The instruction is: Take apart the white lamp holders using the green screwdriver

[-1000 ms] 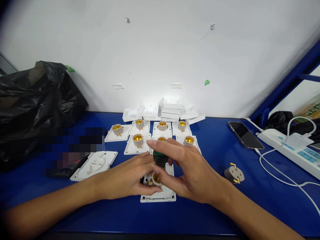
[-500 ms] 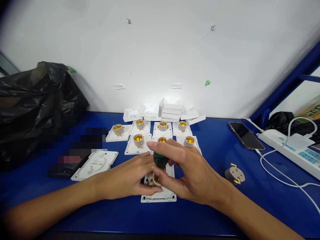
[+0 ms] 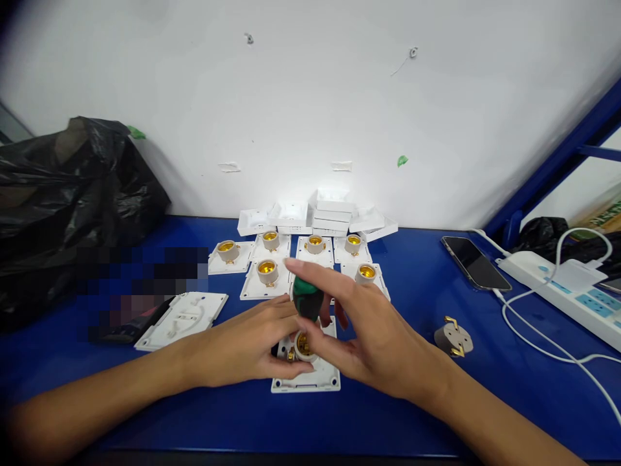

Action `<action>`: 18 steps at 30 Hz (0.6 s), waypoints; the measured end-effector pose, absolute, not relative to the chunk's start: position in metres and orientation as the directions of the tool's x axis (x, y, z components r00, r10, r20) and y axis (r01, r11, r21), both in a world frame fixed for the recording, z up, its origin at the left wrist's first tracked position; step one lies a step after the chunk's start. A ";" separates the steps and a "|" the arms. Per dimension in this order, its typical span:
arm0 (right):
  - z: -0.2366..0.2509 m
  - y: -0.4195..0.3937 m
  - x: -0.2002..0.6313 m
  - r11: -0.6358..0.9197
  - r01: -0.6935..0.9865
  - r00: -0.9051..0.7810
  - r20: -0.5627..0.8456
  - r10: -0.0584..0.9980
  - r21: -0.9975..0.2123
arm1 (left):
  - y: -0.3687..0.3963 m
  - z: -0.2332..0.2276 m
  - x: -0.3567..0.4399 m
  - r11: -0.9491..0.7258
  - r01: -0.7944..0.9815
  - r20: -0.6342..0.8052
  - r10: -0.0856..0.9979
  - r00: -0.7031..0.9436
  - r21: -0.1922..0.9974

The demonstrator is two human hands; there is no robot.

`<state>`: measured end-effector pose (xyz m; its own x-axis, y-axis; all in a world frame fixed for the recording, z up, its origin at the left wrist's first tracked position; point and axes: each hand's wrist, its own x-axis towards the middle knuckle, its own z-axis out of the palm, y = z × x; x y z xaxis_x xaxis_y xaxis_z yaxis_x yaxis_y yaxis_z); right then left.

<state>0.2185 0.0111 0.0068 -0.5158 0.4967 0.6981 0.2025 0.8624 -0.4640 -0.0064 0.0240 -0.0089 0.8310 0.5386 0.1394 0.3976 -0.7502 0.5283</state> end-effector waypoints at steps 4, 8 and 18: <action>0.009 0.010 0.219 0.840 0.221 -0.541 0.654 0.528 -0.495 | 0.024 -0.008 -0.006 -0.748 0.392 0.139 0.536 0.833 0.535; 0.008 0.012 0.219 0.880 0.215 -0.537 0.701 0.469 -0.424 | 0.024 -0.011 -0.007 -0.764 0.401 0.145 0.534 0.833 0.505; 0.016 0.004 0.221 0.785 0.321 -0.604 0.524 0.601 -0.530 | 0.022 -0.010 -0.005 -0.744 0.415 0.130 0.552 0.824 0.524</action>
<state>0.2213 0.0037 0.0165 -0.6043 0.6006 0.5236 0.3211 0.7850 -0.5298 -0.0053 0.0219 -0.0096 0.8238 0.5517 0.1303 0.4151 -0.7436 0.5242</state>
